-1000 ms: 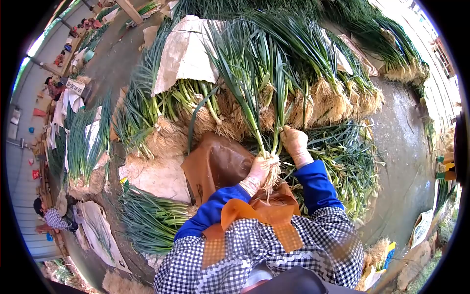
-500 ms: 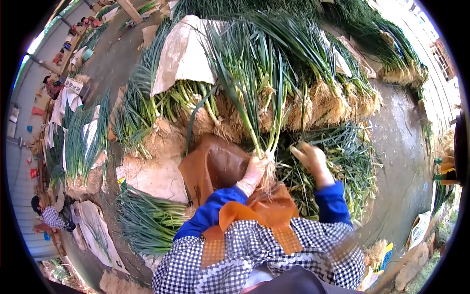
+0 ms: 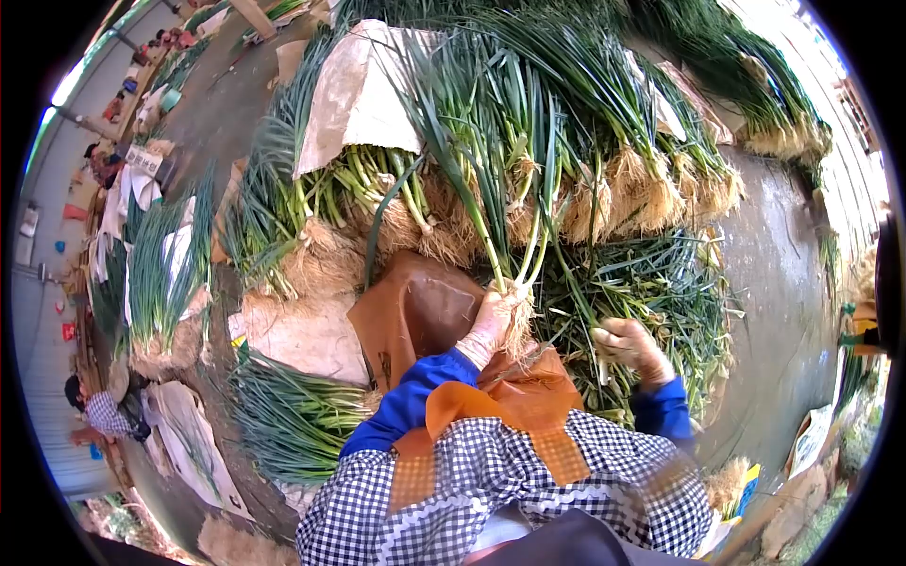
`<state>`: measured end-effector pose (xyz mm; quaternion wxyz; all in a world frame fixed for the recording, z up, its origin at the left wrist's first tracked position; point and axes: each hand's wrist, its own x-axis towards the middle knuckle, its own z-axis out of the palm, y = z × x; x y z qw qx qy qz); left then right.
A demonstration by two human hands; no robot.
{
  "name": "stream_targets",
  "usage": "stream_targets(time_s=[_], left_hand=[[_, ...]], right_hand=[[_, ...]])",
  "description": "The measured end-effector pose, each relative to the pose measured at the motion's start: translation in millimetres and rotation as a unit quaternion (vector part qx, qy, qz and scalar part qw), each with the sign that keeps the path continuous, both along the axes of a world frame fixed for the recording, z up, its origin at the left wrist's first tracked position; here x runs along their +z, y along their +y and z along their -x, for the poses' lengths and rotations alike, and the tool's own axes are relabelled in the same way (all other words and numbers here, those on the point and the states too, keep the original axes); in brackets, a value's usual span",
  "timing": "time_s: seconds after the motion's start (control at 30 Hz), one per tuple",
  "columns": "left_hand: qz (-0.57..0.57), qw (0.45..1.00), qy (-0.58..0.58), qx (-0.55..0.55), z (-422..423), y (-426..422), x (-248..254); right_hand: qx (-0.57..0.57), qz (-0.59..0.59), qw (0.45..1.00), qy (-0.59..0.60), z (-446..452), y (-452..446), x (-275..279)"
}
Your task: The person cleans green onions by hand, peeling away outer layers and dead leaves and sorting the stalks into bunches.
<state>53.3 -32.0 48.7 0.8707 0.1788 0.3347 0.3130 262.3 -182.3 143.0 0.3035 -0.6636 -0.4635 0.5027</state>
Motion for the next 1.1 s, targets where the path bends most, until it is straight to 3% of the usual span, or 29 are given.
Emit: stream_targets(time_s=[0.03,0.07,0.1,0.17,0.2,0.23,0.27,0.3,0.37,0.43,0.5,0.57,0.63,0.67,0.7,0.77,0.83,0.9,0.93,0.97,1.03,1.07,1.1], left_hand=[[0.019,0.999,-0.026,-0.002,-4,3,5],[0.045,0.999,-0.026,-0.002,-5,4,13],[0.074,0.997,-0.025,-0.001,-3,5,19],[0.121,0.986,-0.112,-0.035,6,8,16],[0.142,0.978,-0.149,-0.048,9,9,25],[0.166,0.967,-0.183,-0.06,14,6,32],[0.158,0.959,-0.223,-0.073,14,3,25],[0.136,0.953,-0.254,-0.097,14,2,28],[0.096,0.972,-0.187,-0.103,13,-2,37],[0.099,0.984,-0.139,-0.053,12,-6,38],[0.06,0.998,-0.022,-0.027,13,-4,24],[0.045,0.999,-0.027,0.014,10,-8,13],[0.048,0.998,-0.033,0.031,7,-9,7],[0.05,0.998,-0.031,0.03,4,-8,14],[0.078,0.995,-0.005,0.062,0,-8,20],[0.109,0.99,0.022,0.092,3,-2,18],[0.164,0.972,-0.168,-0.015,20,11,1],[0.158,0.974,-0.164,-0.013,21,13,16],[0.142,0.971,-0.188,-0.038,21,13,18],[0.125,0.967,-0.212,-0.063,21,14,20],[0.082,0.978,-0.176,-0.083,18,23,28],[0.05,0.985,-0.134,-0.099,22,17,28],[0.066,0.991,-0.098,-0.062,22,14,24]], right_hand=[[0.034,0.035,0.996,-0.074,-28,-22,-37],[0.233,0.024,0.93,-0.284,-48,-34,-72],[0.395,-0.041,0.79,-0.467,-69,-46,-107],[0.195,0.218,0.88,-0.373,-56,-15,-101],[0.184,-0.044,0.861,-0.472,-52,10,-125],[0.085,-0.107,0.937,-0.321,-33,39,-117],[0.001,-0.184,0.971,-0.154,-14,69,-107],[-0.151,-0.029,0.954,0.256,20,103,-60],[-0.153,-0.129,0.937,0.284,47,143,-64],[-0.222,-0.139,0.904,0.338,73,162,-50],[-0.273,-0.18,0.886,0.329,86,175,-81],[-0.421,-0.14,0.765,0.467,99,176,-101],[-0.306,-0.19,0.927,0.103,100,148,-117],[-0.275,-0.21,0.935,-0.085,103,135,-108],[-0.216,-0.21,0.942,-0.147,101,112,-96],[-0.231,-0.14,0.957,-0.105,85,74,-73],[-0.246,-0.146,0.956,-0.064,47,32,-66],[-0.155,-0.02,0.955,-0.253,-13,-2,-97],[-0.157,-0.018,0.954,-0.254,-16,-3,-93],[0.002,0.09,0.937,-0.338,-18,1,-77],[0.045,0.154,0.934,-0.319,0,39,-28],[-0.041,-0.016,0.977,-0.21,20,54,-27],[-0.059,-0.087,0.991,-0.077,35,74,-42]])
